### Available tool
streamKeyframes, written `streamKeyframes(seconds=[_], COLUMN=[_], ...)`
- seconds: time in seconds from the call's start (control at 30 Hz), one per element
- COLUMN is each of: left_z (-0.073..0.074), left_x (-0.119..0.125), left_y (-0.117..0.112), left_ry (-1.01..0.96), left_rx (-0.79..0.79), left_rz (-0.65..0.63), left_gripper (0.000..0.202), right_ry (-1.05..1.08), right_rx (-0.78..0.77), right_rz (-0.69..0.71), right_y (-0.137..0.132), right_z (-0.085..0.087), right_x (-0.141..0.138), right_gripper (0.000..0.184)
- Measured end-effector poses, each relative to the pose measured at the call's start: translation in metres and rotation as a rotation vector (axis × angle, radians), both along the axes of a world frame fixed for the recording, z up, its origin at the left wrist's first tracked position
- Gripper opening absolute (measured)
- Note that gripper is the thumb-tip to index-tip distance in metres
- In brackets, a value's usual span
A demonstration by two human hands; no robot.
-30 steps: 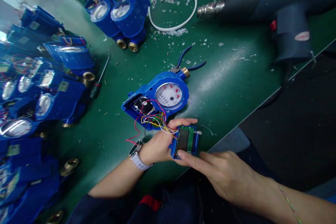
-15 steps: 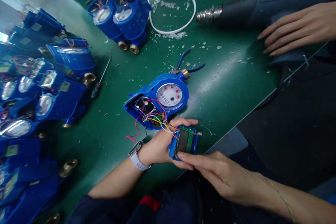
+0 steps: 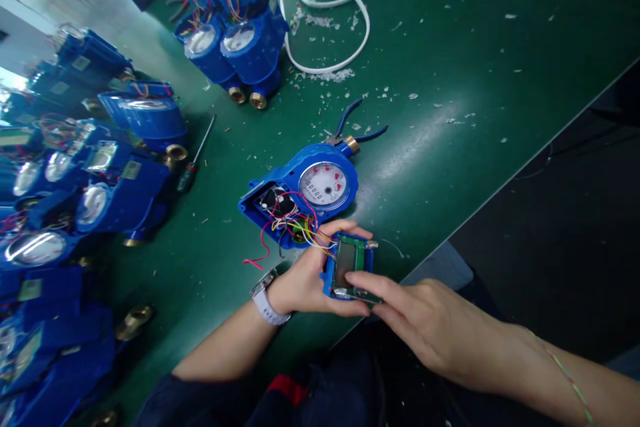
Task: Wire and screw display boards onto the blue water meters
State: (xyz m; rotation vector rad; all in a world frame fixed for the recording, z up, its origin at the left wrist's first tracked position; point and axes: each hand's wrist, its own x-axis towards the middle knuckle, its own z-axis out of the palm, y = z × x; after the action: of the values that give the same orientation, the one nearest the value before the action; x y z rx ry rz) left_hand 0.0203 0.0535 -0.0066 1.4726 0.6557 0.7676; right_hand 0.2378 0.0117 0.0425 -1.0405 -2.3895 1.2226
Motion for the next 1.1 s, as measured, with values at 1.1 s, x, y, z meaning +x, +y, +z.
streamKeyframes(seconds=[1.1], left_z=[-0.002], left_x=[-0.001], left_y=[-0.001], left_ry=[0.066], left_rx=[0.038], left_rz=[-0.039], left_gripper=[0.089], right_ry=[-0.027], right_rx=[0.090], right_rz=[0.088], right_y=[-0.012], right_z=[-0.003], right_x=[0.001], right_gripper=[0.073])
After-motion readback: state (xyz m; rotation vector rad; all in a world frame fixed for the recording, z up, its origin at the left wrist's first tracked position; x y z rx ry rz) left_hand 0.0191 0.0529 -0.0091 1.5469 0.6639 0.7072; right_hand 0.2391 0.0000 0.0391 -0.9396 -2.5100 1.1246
